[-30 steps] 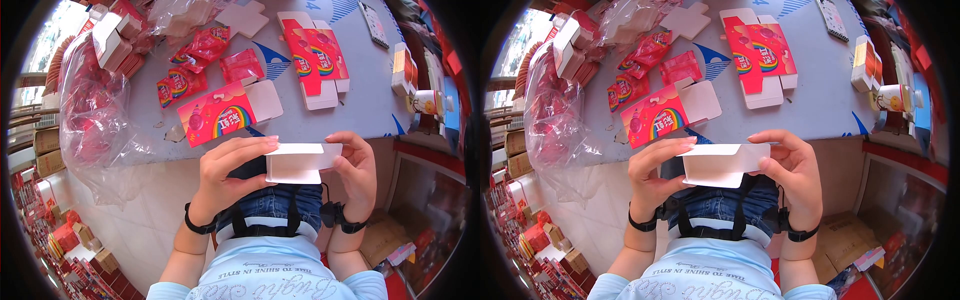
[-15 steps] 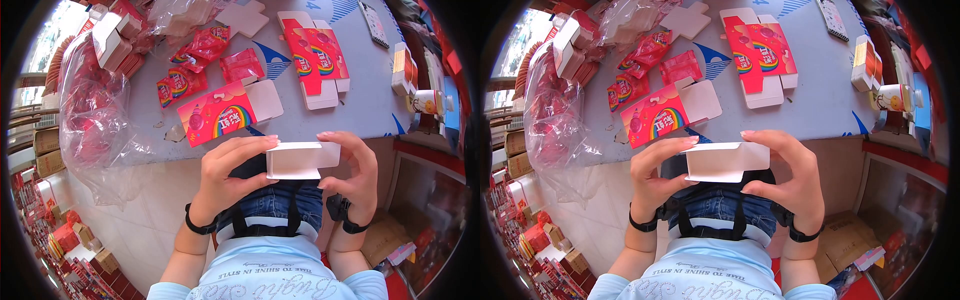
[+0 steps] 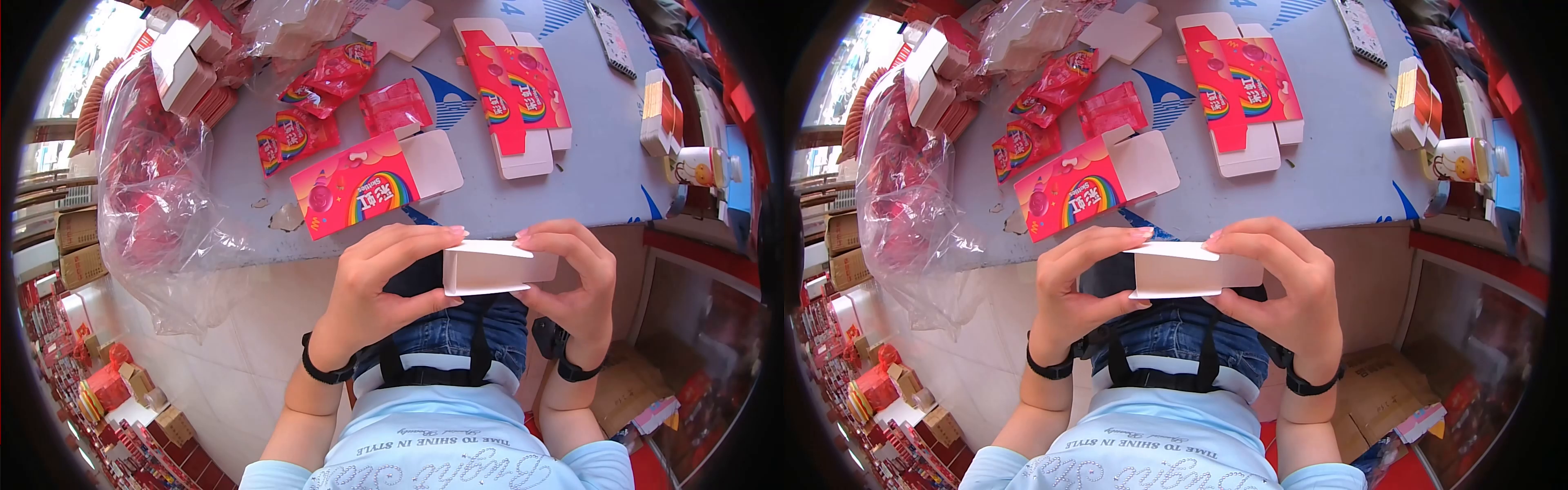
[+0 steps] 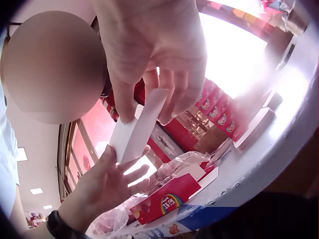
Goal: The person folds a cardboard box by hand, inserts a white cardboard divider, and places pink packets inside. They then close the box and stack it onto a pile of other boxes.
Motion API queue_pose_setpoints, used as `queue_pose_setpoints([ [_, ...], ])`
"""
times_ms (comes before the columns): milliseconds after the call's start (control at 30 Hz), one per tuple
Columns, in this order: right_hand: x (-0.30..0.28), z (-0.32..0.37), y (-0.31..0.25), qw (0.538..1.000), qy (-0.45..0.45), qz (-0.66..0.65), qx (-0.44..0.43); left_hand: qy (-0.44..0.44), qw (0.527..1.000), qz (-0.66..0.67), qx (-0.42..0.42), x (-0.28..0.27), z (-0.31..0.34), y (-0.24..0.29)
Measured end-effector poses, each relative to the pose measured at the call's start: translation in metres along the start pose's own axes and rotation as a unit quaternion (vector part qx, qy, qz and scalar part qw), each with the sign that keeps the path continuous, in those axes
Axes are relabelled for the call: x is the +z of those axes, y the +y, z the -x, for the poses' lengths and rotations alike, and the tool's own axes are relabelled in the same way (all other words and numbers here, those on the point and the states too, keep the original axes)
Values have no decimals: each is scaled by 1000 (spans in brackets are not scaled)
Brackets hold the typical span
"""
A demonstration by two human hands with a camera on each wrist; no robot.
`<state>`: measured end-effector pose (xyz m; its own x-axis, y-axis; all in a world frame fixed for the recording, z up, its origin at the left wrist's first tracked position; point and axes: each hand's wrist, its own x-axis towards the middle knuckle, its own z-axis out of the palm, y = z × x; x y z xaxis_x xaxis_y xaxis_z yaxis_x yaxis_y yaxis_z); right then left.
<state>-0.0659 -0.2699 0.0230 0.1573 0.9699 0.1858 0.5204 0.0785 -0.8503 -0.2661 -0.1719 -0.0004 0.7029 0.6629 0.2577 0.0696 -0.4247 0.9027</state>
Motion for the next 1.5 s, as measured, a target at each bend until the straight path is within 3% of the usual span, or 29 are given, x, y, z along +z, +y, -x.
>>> queue_pose_setpoints([
  [267, -2, -2, 2, 1000, 8, 9, -5, -3, 1000, 5, -7, -3, 0, -2],
  [367, -4, -4, 5, 1000, 14, 16, -8, 42, 999, 12, 0, -9, -1, -2],
  [433, -7, -7, 7, 999, 22, 41, -10, 55, 990, -131, 18, -23, -5, -1],
  [467, -8, -10, 9, 999, 22, 41, -11, 55, 990, -132, 18, -26, -7, -3],
  [567, -11, -22, 16, 997, 17, 65, -22, 20, 941, -325, -88, -33, -9, -8],
  [600, -11, -26, 18, 997, 17, 65, -24, 21, 941, -326, -88, -34, -10, -11],
  [667, -12, -35, 22, 996, 7, 79, -36, 1, 897, -424, -129, -33, -11, -18],
  [800, -10, -49, 26, 997, 6, 71, -38, 9, 919, -371, -132, -38, -12, -24],
  [867, -10, -52, 26, 998, 3, 60, -19, 30, 955, -268, -128, -41, -11, -22],
  [1100, -7, -56, 12, 990, 16, 111, -85, 34, 964, -251, -85, -43, -5, -24],
  [1267, 7, -53, 1, 970, -8, 199, -137, 45, 969, -244, -9, -35, -4, -25],
  [1500, 9, -47, -13, 986, -44, 151, -52, 47, 967, -250, 24, -30, -2, -22],
])
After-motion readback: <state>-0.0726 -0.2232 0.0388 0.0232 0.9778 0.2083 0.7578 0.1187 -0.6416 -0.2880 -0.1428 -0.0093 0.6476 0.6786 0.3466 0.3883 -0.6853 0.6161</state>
